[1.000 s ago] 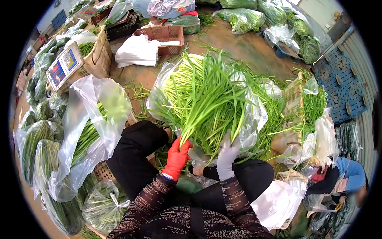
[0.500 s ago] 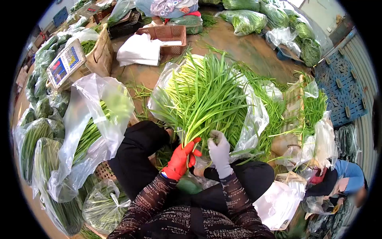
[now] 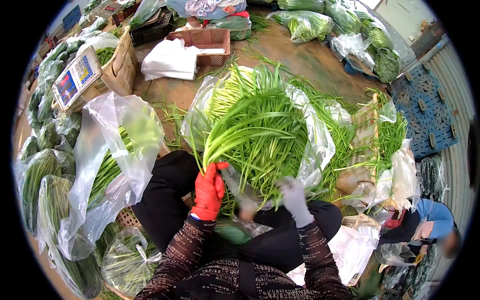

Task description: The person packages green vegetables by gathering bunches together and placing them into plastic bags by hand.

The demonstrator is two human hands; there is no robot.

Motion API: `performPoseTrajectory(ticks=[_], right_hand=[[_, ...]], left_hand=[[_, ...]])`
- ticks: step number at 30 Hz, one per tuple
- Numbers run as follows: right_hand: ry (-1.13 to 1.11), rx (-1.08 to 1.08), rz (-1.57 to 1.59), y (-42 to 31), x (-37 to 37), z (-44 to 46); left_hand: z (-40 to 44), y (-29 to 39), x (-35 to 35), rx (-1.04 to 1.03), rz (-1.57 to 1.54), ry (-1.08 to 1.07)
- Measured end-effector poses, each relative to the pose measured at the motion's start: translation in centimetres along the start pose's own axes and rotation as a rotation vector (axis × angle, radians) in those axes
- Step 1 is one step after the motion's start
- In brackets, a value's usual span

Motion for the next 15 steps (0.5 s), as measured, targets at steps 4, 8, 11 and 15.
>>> performPoseTrajectory(ticks=[4, 8, 11, 15], right_hand=[[0.762, -0.245, 0.823, 3.3, 7.2, -0.3], [1.15, -0.14, 0.742, 3.5, 12.1, -0.4], [1.125, -0.12, 0.38, 4.7, 11.5, -0.4], [0.891, -0.109, 0.159, 2.3, 7.8, -0.2]], left_hand=[[1.0, 0.7, 1.3, 0.023, -0.394, -0.186], [1.5, 0.3, 1.1, 0.116, -0.375, -0.122], [1.6, -2.3, 0.2, 0.159, 0.012, -0.08], [3.4, -7.2, 1.0, 0.254, 0.316, -0.007]])
Point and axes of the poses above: each hand's wrist, its own z-axis towards the middle knuckle, its own x-axis out of the back of the hand, y = z × x, the point moved 5 cm from there along z, towards the middle knuckle, and after that the axes turned 13 degrees about x, right-handed, at the moved point
